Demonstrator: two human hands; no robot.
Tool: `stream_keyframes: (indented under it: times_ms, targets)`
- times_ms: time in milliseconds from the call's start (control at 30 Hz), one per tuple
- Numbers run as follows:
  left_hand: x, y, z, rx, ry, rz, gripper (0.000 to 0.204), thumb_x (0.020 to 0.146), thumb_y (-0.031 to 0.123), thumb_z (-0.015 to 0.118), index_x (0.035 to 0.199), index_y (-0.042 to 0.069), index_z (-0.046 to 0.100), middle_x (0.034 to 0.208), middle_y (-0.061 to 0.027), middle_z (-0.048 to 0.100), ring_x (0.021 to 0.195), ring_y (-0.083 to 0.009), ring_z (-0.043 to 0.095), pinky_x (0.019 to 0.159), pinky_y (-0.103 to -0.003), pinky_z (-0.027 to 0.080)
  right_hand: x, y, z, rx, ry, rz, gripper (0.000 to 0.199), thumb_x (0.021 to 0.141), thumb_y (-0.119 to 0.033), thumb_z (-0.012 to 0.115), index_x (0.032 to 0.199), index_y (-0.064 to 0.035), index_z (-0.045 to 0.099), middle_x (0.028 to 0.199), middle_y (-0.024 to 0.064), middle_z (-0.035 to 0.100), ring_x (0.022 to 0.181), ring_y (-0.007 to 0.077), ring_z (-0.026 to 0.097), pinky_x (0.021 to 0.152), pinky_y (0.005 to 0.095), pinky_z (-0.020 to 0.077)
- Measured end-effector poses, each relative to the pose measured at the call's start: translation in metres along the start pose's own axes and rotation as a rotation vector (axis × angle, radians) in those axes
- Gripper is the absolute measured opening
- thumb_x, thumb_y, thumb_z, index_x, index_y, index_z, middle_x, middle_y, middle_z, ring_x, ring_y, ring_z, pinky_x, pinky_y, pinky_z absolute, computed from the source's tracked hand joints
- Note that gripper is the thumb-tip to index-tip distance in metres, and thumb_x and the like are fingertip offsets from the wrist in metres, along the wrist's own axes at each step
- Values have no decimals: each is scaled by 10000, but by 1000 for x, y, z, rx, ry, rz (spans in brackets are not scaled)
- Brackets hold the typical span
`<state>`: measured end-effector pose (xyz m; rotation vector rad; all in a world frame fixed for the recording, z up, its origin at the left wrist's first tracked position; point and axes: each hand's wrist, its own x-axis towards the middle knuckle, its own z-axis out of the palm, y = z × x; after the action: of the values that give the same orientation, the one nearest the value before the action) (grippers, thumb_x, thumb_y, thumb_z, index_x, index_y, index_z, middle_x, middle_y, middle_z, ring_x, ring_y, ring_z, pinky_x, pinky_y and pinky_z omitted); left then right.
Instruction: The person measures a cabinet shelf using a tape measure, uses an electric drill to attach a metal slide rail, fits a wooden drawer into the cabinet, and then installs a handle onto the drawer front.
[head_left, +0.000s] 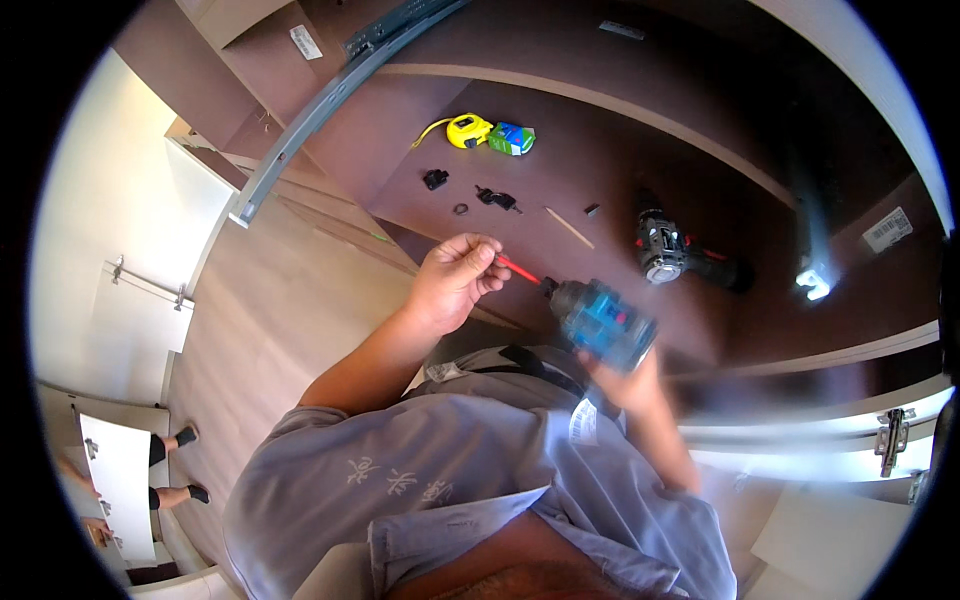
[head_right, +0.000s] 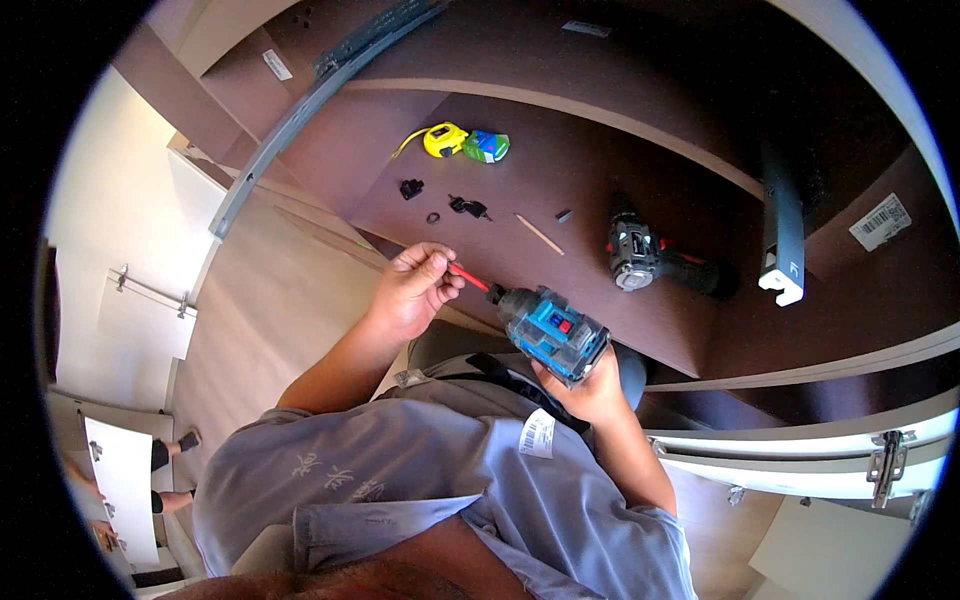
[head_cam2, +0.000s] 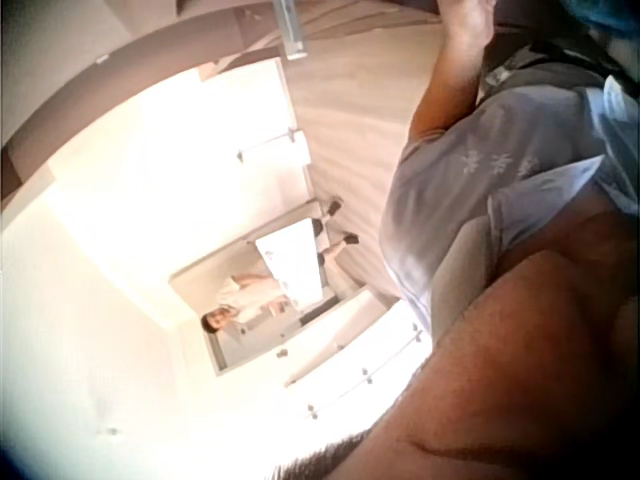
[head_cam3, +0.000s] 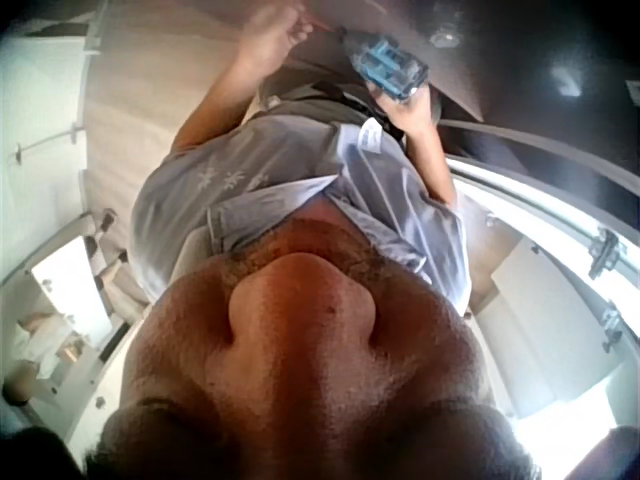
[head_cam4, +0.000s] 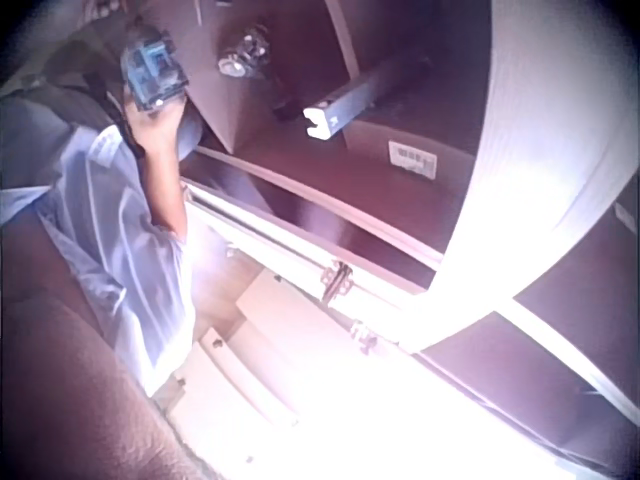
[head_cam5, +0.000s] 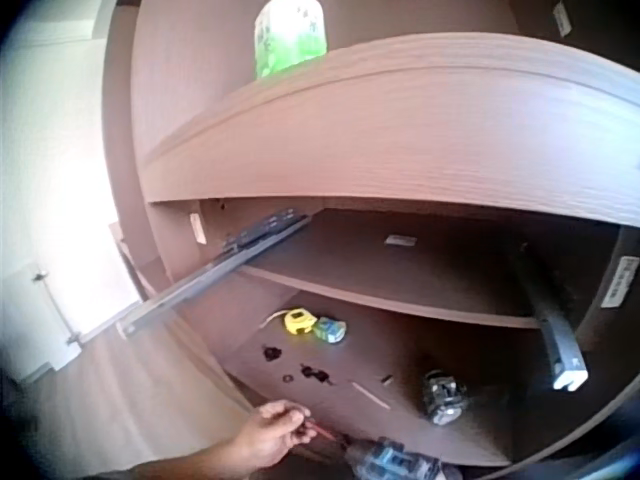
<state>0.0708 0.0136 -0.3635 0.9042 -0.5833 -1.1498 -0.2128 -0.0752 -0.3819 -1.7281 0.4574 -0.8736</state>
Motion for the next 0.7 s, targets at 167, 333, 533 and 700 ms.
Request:
stream_keyframes:
  times_ms: [167,333,533,700]
  targets:
    - [-13,-13,-2,-66,-25,-41,134,1038,166,656,1100,49,678,986,-51,702,874,-173,705,757,-306,582,-9,6,-11,-325,-71,-185,355,768,-66,834,1108,-49,733,1083,109,765,993,226,739,921,349,559]
    - [-13,-19,-5,74,-52,-32,135,1032,181,663,1101,67,673,966,-52,700,857,-176,707,742,-310,574,-23,15,-13,-59,-33,-31,427,769,-56,844,1167,-19,695,1103,119,751,1031,217,726,940,351,551]
    - [-5,-22,7,71,-48,-71,134,1034,188,660,1082,63,673,932,-46,697,828,-163,696,731,-302,565,-31,25,-20,-160,-23,-51,517,793,-58,838,1267,-22,634,1166,112,725,1068,219,704,937,357,554]
    - [1,-21,22,19,-111,-84,134,1024,184,677,1069,58,670,923,-41,696,821,-155,692,730,-297,566,-43,44,-29,-192,-39,-69,459,827,-85,818,1246,-26,642,1154,101,724,1045,210,702,920,349,556]
